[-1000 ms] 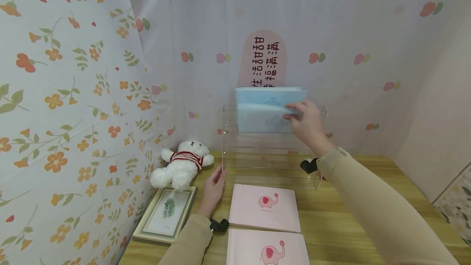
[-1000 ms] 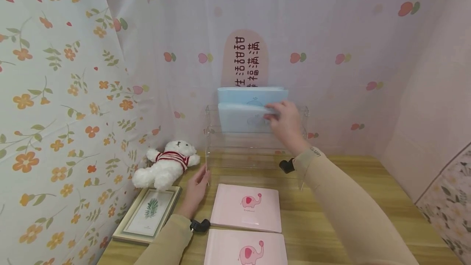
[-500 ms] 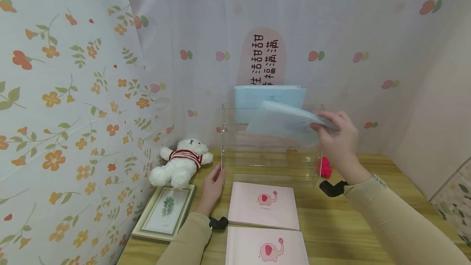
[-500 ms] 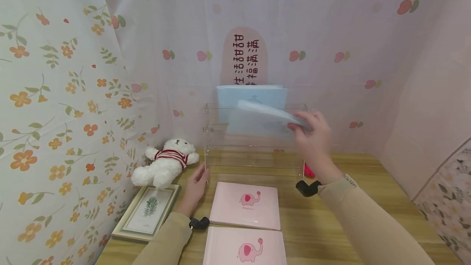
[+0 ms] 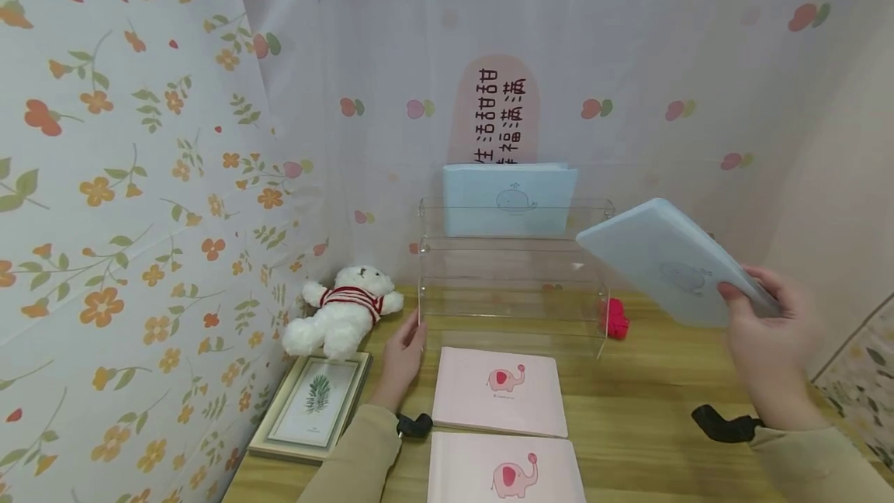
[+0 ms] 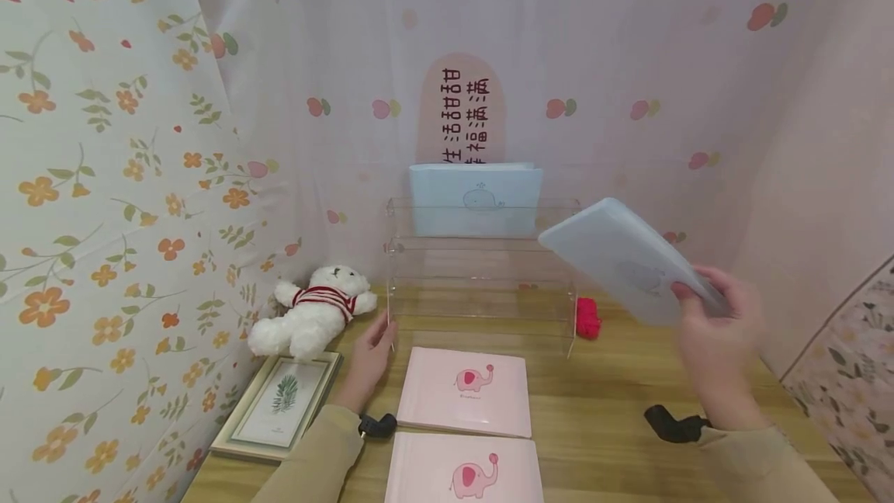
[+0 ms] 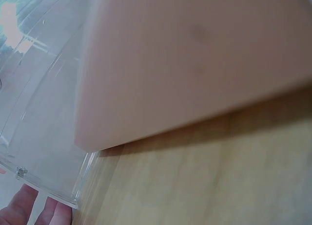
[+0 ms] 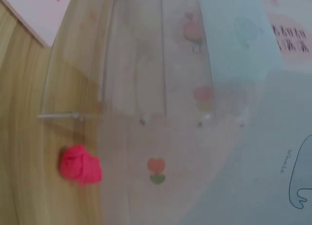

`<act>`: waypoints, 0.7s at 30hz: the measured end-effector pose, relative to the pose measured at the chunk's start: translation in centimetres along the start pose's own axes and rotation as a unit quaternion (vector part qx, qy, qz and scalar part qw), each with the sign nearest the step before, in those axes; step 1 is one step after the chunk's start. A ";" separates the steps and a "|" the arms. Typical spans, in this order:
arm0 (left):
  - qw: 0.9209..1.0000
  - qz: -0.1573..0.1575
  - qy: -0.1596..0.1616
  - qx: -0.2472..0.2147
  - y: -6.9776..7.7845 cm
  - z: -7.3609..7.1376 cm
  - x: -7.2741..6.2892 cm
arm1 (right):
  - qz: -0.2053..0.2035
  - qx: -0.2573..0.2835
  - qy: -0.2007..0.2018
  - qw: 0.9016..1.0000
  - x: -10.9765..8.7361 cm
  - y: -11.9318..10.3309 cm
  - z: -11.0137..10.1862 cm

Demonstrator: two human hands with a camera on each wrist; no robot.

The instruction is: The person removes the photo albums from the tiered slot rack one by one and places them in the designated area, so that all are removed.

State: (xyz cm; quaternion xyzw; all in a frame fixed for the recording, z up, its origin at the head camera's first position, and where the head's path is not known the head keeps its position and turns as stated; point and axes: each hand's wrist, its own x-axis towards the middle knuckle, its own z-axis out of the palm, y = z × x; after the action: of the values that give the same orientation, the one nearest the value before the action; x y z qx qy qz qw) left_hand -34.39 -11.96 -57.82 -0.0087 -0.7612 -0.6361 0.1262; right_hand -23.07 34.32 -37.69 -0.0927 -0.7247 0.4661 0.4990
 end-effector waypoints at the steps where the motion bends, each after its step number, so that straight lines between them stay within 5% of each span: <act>1: 1.000 0.000 0.000 0.001 0.0 0.0 0.0 | 0.023 -0.011 0.007 1.000 0.1 0.4 -0.7; 5: 1.000 -0.004 0.000 0.000 0.0 0.0 0.0 | 0.117 -0.077 0.012 0.990 0.8 2.3 -2.5; 10: 1.000 -0.002 0.003 0.005 0.0 -0.1 0.0 | 0.236 -0.135 -0.022 0.962 1.9 5.4 -3.9; 14: 1.000 0.001 0.002 0.005 0.1 -0.1 -0.1 | 0.293 -0.124 -0.047 0.947 2.6 8.0 -4.7; 21: 1.000 0.003 0.002 0.001 0.1 0.0 -0.1 | 0.327 -0.138 -0.102 0.929 3.3 11.9 -4.8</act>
State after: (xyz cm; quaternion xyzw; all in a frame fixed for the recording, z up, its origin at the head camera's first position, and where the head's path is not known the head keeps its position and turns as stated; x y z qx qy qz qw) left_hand -34.30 -11.95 -57.69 -0.0099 -0.7613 -0.6354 0.1292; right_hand -24.74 45.59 -44.36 -0.3448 -0.7580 0.5060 0.2248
